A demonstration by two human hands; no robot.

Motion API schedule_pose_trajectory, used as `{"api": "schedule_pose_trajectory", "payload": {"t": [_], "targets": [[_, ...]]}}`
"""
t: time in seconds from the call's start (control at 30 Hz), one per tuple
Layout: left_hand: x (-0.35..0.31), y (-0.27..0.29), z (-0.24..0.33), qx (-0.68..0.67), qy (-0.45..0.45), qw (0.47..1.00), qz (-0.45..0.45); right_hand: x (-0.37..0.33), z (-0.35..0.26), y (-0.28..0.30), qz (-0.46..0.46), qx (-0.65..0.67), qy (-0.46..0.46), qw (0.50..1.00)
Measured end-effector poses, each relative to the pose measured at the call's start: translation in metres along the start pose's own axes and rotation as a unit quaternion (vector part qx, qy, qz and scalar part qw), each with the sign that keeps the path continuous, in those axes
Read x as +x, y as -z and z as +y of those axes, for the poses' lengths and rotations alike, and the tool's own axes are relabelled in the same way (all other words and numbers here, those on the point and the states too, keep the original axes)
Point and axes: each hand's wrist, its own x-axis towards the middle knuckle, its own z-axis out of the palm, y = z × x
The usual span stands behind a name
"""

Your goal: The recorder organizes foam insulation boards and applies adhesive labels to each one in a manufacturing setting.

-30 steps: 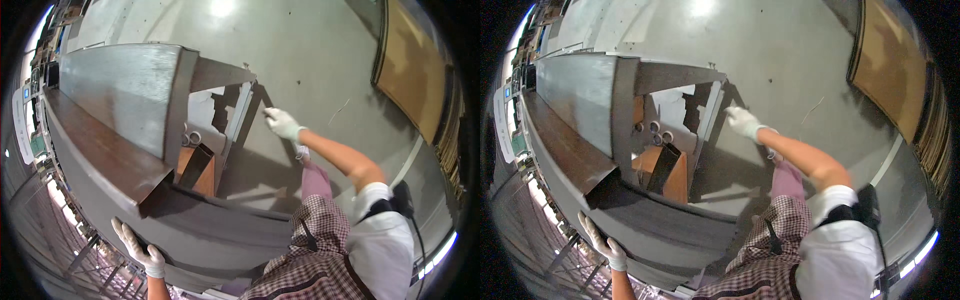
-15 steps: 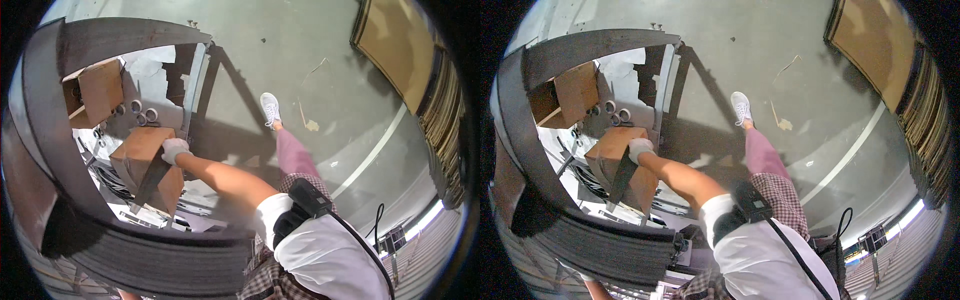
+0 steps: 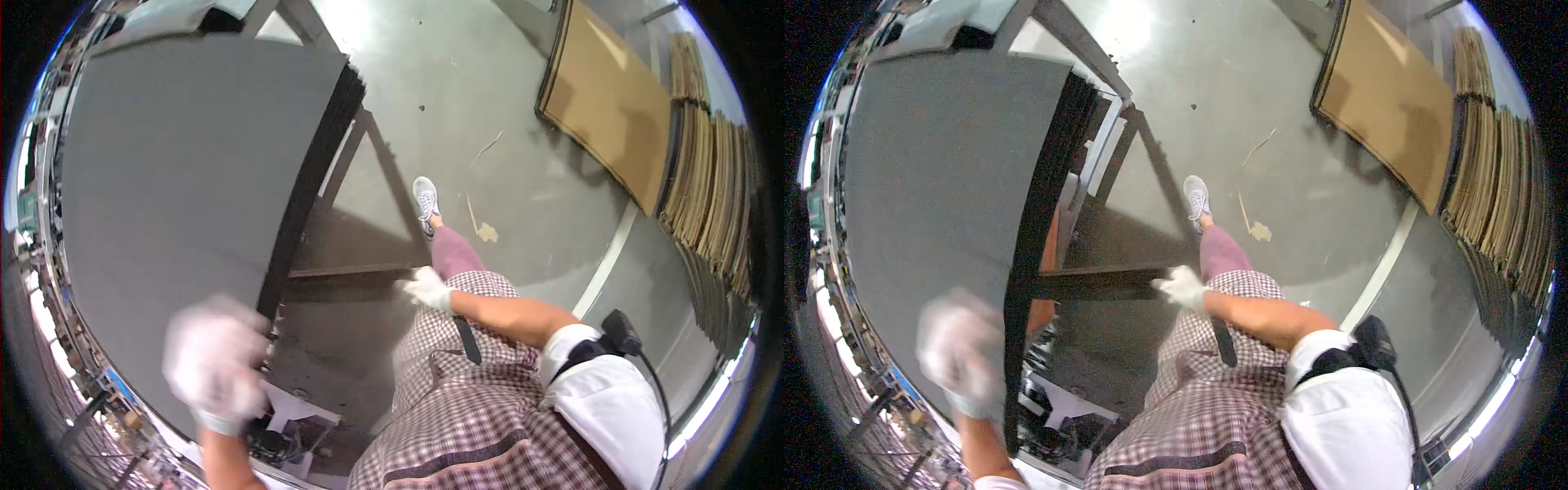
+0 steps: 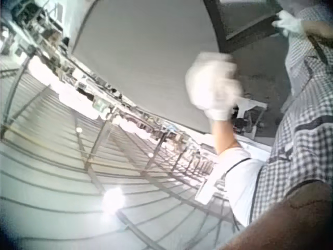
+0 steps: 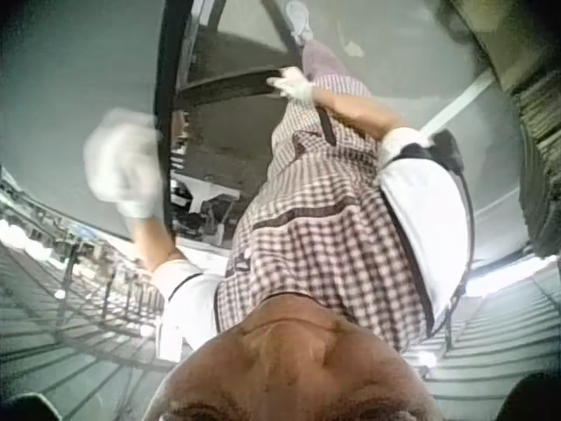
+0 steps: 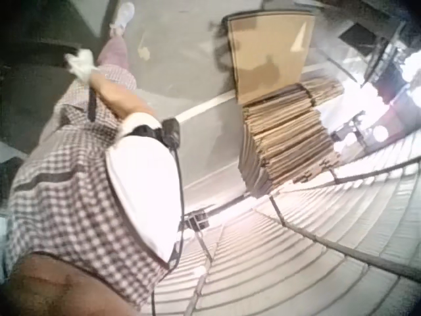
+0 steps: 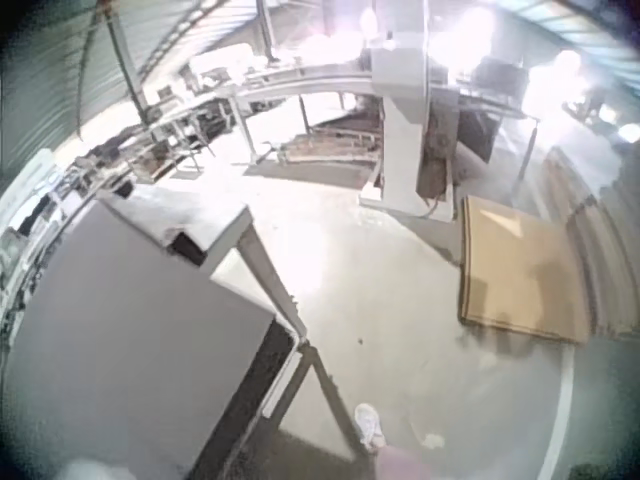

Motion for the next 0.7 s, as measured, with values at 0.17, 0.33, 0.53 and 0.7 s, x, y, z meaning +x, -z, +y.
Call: {"api": "schedule_pose_trajectory", "payload": {"t": [0.17,0.33,0.53,0.7], "targets": [[-0.280,-0.241,0.035,-0.559,0.510,0.648,-0.083,-0.161,0.012,0.006,-0.033,-0.051,0.084,0.995],[-0.229,-0.292,0.008,-0.756,0.374,0.359,0.401,-0.285,0.034,0.010,0.004,-0.228,0.250,0.941],[-0.244,-0.293,0.003,-0.740,0.402,0.239,0.484,-0.435,-0.066,0.155,0.099,-0.421,0.184,0.883],[-0.350,-0.366,0.056,-0.724,0.317,0.037,0.612,-0.461,-0.134,0.273,0.157,-0.345,0.328,0.865]]}}
